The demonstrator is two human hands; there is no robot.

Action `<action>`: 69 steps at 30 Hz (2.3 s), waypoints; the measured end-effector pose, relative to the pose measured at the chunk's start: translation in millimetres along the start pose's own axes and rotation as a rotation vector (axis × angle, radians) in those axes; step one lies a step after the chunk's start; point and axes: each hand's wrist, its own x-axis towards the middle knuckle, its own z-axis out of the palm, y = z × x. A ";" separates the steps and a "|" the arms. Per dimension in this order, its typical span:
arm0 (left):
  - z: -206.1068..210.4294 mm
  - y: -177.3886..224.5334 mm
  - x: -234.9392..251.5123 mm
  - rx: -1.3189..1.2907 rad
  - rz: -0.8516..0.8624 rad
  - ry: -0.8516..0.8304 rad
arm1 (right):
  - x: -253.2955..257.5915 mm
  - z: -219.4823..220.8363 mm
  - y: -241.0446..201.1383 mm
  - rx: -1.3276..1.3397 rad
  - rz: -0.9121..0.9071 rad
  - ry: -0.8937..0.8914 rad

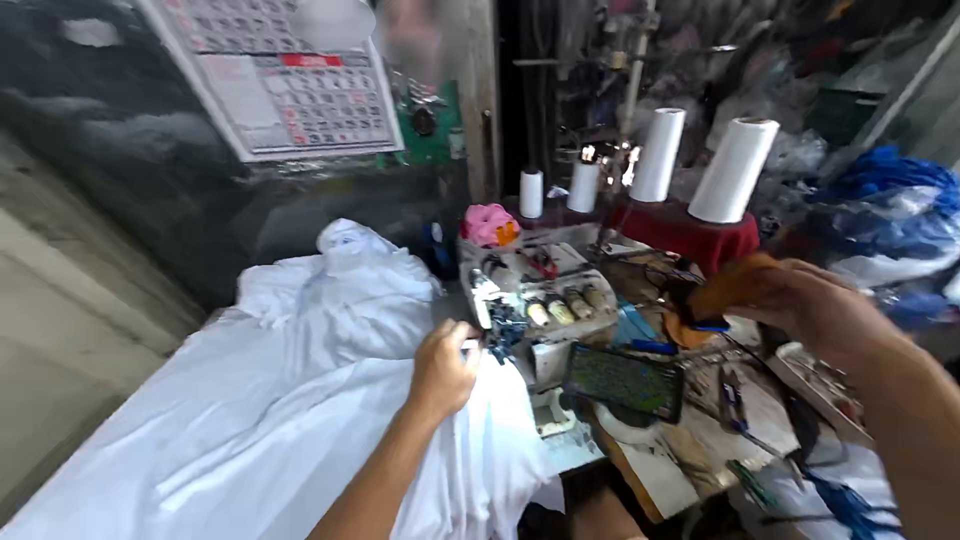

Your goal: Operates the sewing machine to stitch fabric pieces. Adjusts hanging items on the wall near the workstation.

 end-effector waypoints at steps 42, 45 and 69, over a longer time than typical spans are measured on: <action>5.7 -39.0 32.6 -0.309 0.162 0.002 | 217.9 436.0 -262.0 -0.805 -0.802 0.013; 5.3 -39.1 31.2 -0.310 0.151 -0.014 | 215.1 445.1 -256.4 -0.742 -0.796 0.072; 1.3 -38.2 32.4 -0.314 0.139 -0.057 | 218.0 410.3 -214.3 -1.088 -0.721 -0.109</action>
